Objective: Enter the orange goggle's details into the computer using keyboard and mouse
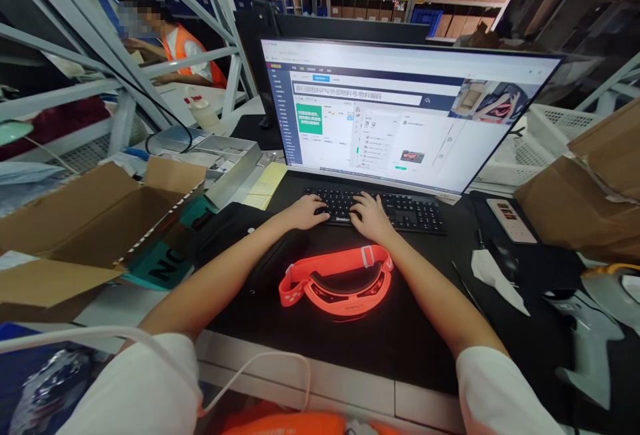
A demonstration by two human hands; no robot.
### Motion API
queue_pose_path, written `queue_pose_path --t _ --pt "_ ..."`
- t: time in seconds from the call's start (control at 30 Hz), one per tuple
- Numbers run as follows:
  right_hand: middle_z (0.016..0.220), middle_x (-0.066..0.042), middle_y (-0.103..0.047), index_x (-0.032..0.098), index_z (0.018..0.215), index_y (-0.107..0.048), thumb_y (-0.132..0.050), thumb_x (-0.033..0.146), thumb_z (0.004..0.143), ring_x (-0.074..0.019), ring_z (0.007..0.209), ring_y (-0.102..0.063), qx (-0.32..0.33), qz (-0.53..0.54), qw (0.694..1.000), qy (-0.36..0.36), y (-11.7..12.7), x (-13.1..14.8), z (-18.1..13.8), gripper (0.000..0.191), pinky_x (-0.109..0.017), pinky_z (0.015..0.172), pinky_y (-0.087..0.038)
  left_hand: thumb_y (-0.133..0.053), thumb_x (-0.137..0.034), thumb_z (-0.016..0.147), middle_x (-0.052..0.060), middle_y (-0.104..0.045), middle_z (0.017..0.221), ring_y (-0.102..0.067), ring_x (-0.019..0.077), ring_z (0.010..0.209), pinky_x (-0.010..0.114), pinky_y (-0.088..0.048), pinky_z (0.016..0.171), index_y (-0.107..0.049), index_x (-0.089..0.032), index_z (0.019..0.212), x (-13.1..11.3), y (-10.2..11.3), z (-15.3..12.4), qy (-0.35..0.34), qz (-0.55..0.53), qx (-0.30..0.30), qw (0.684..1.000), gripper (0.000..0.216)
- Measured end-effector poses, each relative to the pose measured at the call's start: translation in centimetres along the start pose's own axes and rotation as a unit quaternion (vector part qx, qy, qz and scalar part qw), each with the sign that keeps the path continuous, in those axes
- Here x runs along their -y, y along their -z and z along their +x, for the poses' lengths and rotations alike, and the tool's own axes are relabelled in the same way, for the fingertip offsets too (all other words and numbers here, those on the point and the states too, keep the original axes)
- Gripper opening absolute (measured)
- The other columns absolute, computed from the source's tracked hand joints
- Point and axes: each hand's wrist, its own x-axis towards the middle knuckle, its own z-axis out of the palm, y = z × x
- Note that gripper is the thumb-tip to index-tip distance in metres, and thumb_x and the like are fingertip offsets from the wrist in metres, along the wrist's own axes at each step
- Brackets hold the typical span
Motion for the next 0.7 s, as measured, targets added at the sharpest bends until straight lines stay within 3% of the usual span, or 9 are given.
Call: queue_pose_path --t 0.17,0.4,0.7 --pt "0.154 -0.019 -0.062 0.018 0.127 -0.072 -0.061 0.023 0.094 -0.0362 0.154 -0.044 0.032 0.0 0.999 -0.009 -0.13 -0.05 -0.03 0.035 -0.078 0.125 -0.025 -0.055 -0.061 0.097 0.02 -0.067 0.144 -0.061 0.036 0.137 0.049 -0.047 0.122 -0.078 -0.013 0.131 0.25 -0.27 0.11 0.006 0.002 0.001 1.0 0.063" --pt "0.155 -0.019 -0.06 0.018 0.13 -0.071 -0.062 0.026 0.094 -0.0369 0.155 -0.042 0.027 -0.009 1.0 -0.013 -0.08 0.07 -0.11 0.038 -0.076 0.124 -0.026 -0.054 -0.058 0.098 0.018 -0.067 0.144 -0.062 0.0343 0.136 0.047 -0.046 0.123 -0.077 -0.014 0.132 0.16 -0.09 0.04 0.001 -0.001 0.002 1.0 0.06" --pt "0.123 -0.02 -0.073 0.014 0.113 -0.082 -0.05 0.023 0.099 -0.0335 0.12 -0.065 -0.016 -0.023 1.0 0.0 -0.28 -0.53 0.06 0.036 -0.058 0.116 -0.044 -0.06 -0.064 0.093 0.017 -0.065 0.146 -0.058 0.0378 0.137 0.051 -0.045 0.122 -0.078 -0.019 0.13 -0.27 -0.27 0.2 0.029 0.001 0.005 1.0 0.061"
